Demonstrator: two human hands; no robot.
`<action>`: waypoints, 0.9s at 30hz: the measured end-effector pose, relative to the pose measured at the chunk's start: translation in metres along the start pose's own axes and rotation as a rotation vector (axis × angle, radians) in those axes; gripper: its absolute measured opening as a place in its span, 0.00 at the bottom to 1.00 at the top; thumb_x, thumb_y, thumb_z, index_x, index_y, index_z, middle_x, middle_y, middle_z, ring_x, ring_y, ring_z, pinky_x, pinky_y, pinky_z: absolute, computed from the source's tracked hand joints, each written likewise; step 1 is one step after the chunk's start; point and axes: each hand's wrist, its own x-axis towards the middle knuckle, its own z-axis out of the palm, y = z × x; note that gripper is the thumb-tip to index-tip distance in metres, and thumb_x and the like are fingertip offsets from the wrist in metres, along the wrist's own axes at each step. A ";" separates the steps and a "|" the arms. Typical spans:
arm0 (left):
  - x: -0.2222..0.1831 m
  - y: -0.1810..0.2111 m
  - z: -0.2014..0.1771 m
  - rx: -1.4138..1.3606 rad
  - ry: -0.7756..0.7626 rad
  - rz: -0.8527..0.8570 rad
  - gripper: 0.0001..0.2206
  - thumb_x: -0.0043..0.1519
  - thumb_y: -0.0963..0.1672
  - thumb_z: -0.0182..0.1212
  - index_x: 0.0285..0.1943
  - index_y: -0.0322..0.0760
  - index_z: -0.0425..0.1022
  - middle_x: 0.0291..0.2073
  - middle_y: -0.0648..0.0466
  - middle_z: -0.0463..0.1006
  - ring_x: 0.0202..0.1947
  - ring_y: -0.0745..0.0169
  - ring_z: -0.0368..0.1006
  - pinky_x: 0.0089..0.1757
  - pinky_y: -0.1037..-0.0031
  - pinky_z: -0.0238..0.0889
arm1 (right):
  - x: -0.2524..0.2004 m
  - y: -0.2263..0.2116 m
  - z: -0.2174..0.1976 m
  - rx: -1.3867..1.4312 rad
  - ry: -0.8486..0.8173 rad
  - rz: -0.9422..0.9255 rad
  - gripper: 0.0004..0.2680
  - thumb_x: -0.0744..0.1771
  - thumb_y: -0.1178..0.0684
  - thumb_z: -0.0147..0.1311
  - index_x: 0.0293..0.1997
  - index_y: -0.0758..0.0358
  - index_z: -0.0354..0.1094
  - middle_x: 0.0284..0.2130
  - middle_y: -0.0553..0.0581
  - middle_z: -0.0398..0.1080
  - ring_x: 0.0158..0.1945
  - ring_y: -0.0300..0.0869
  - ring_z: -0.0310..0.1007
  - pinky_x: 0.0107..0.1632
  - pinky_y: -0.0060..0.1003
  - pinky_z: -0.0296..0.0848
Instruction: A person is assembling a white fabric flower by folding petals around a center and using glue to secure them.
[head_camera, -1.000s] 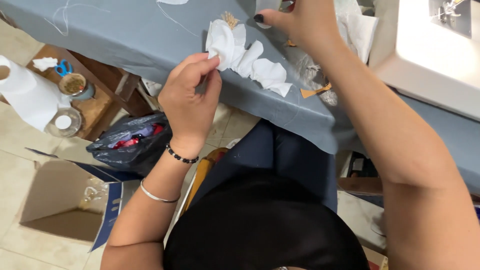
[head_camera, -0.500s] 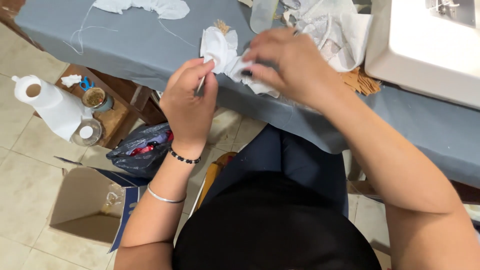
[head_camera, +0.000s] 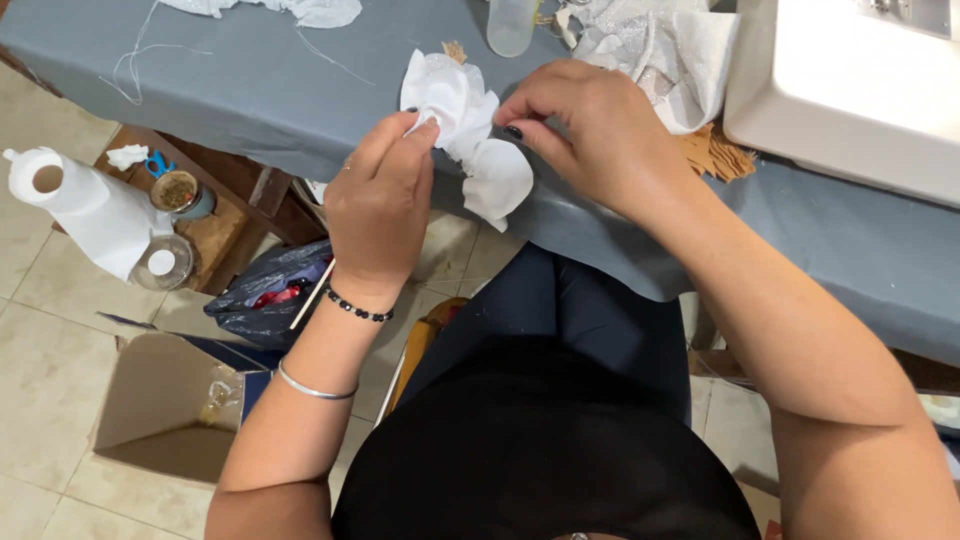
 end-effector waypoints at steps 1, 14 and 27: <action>0.000 -0.001 0.001 -0.003 0.001 0.001 0.07 0.68 0.36 0.66 0.52 0.38 0.79 0.49 0.48 0.82 0.45 0.56 0.82 0.41 0.71 0.79 | -0.001 0.000 0.000 -0.002 0.001 0.002 0.05 0.70 0.64 0.56 0.47 0.64 0.74 0.44 0.58 0.75 0.46 0.48 0.75 0.47 0.39 0.72; 0.012 0.000 -0.004 -0.067 -0.103 -0.134 0.07 0.65 0.36 0.64 0.48 0.35 0.82 0.47 0.49 0.82 0.44 0.56 0.81 0.39 0.70 0.75 | 0.007 -0.007 0.023 0.056 -0.064 0.259 0.07 0.68 0.58 0.48 0.44 0.59 0.74 0.37 0.55 0.72 0.42 0.47 0.70 0.45 0.40 0.65; 0.010 0.002 -0.010 -0.119 0.310 -0.252 0.08 0.60 0.39 0.71 0.44 0.47 0.85 0.43 0.62 0.84 0.43 0.64 0.81 0.41 0.76 0.76 | -0.002 -0.029 0.060 0.754 0.291 0.596 0.06 0.66 0.56 0.63 0.41 0.65 0.71 0.24 0.51 0.75 0.29 0.30 0.73 0.38 0.23 0.74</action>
